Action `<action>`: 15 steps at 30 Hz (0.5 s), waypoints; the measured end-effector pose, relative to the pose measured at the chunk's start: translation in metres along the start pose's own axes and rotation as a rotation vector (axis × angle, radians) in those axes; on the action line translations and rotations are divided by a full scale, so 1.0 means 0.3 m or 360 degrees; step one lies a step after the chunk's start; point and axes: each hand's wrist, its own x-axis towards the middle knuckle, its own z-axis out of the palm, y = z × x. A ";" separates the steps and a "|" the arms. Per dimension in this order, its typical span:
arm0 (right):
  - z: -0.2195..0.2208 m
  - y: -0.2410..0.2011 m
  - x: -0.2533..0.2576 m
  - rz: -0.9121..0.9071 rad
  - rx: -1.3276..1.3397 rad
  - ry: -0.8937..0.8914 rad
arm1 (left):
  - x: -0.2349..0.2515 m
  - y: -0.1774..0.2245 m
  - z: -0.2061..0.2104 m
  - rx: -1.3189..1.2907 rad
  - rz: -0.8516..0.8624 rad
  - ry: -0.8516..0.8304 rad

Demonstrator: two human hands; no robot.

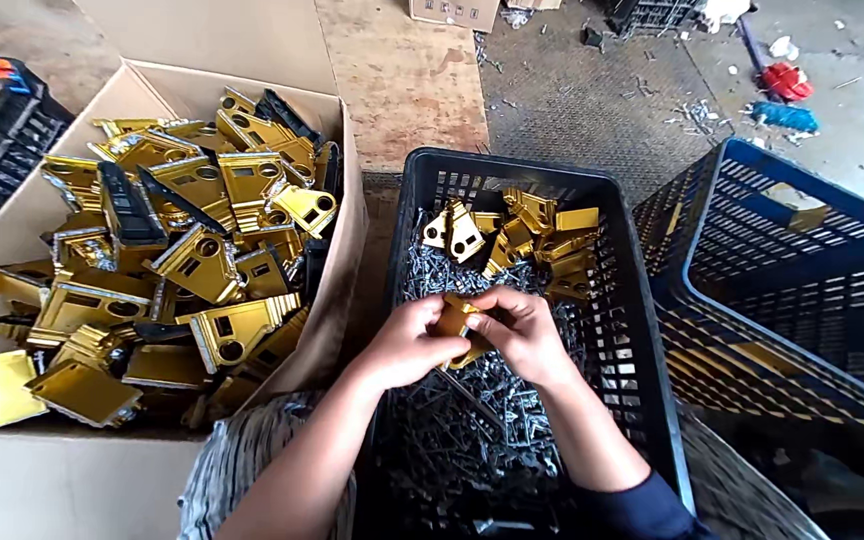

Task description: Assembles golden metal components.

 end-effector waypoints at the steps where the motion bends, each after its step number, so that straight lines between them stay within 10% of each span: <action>1: -0.005 0.012 0.010 0.0092 0.0062 -0.0037 | 0.006 -0.005 0.003 -0.0033 -0.0068 0.0015; 7: -0.246 0.229 0.181 0.0738 -0.1127 0.0184 | 0.022 0.047 -0.044 -0.0433 -0.0451 0.0677; 15: -0.463 0.472 0.228 0.0757 -0.2297 -0.0079 | -0.106 0.124 -0.452 -0.1345 0.1057 0.1827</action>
